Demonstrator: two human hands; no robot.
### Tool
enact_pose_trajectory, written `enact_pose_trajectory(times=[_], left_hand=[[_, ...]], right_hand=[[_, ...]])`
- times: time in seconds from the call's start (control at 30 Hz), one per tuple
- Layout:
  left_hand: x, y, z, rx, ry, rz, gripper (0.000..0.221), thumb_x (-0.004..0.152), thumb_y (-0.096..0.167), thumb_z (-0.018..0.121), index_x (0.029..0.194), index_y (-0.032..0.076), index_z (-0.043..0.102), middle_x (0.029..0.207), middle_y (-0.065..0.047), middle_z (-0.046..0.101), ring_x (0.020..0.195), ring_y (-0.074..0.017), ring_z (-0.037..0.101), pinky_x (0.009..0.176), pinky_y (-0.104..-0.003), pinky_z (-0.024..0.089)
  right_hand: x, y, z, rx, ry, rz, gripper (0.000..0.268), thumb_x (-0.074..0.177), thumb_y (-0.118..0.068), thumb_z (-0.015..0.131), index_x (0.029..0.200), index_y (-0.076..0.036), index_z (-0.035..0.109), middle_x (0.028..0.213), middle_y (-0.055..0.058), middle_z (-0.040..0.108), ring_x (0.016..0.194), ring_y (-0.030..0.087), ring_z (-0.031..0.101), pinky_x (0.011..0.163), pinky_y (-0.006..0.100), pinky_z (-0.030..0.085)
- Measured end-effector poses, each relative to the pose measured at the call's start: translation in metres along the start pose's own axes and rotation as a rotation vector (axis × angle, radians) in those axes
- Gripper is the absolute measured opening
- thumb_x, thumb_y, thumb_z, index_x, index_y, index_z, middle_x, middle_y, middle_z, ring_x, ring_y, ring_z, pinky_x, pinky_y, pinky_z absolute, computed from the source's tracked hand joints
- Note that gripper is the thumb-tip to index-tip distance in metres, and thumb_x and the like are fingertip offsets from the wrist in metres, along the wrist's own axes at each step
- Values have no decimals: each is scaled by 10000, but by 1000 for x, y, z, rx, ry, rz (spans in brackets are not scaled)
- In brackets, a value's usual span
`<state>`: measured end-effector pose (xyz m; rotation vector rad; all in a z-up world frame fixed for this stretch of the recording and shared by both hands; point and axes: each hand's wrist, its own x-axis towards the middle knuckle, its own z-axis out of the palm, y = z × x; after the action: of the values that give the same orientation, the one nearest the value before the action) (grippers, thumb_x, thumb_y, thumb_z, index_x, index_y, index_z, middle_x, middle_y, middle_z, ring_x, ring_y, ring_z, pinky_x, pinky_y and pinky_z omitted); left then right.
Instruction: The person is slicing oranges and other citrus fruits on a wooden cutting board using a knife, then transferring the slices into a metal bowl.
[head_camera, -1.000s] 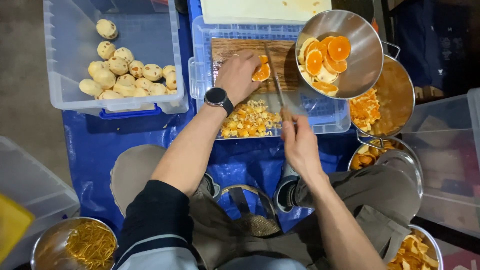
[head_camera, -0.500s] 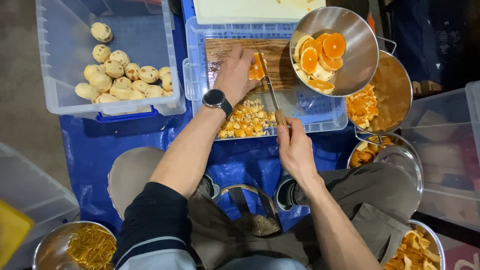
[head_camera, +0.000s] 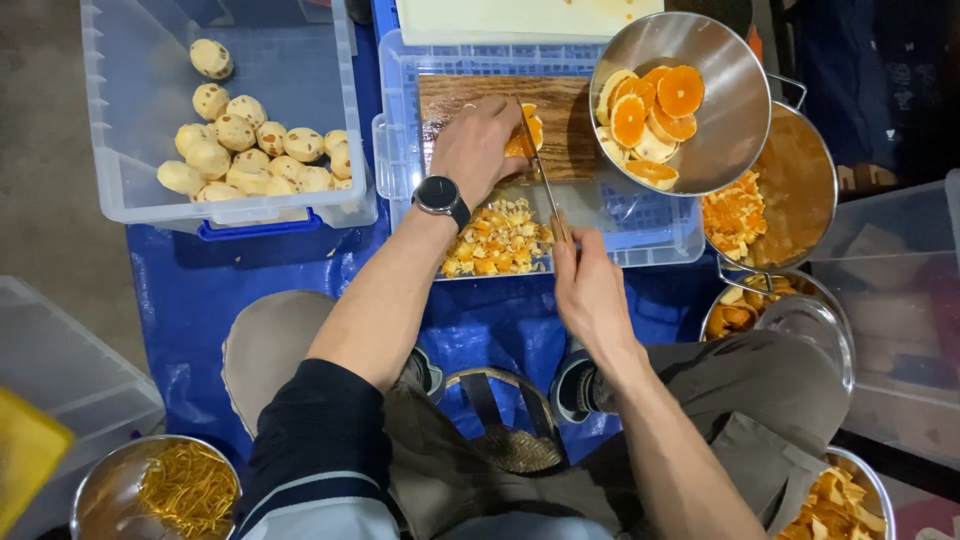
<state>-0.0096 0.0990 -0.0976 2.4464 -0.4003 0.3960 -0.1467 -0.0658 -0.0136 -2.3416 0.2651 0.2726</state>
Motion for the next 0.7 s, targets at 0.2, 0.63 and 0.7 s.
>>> enact_pose_trajectory(times=[0.2, 0.63, 0.7], left_hand=[[-1, 3, -2, 52, -37, -1, 498, 691, 231, 904, 1112, 91, 678, 1045, -79, 679, 922, -336, 681, 825, -439, 553], [-7, 4, -2, 10, 26, -4, 462, 687, 200, 903, 1064, 77, 665, 1026, -70, 675, 882, -339, 672, 810, -438, 537], [-6, 5, -2, 14, 34, 17, 476, 678, 196, 903, 1079, 77, 674, 1059, -66, 675, 897, -338, 673, 825, -432, 537]], right_hand=[[28, -7, 5, -85, 10, -52, 221, 1018, -242, 515, 1105, -42, 547, 795, 180, 723, 723, 389, 738, 641, 508, 533], [3, 23, 1, -14, -24, 24, 272, 1032, -243, 517, 1170, -29, 612, 732, 95, 670, 602, 223, 632, 543, 369, 506], [9, 20, 3, -30, 6, -4, 272, 1026, -241, 525, 1163, -26, 619, 744, 95, 676, 633, 241, 656, 578, 386, 532]])
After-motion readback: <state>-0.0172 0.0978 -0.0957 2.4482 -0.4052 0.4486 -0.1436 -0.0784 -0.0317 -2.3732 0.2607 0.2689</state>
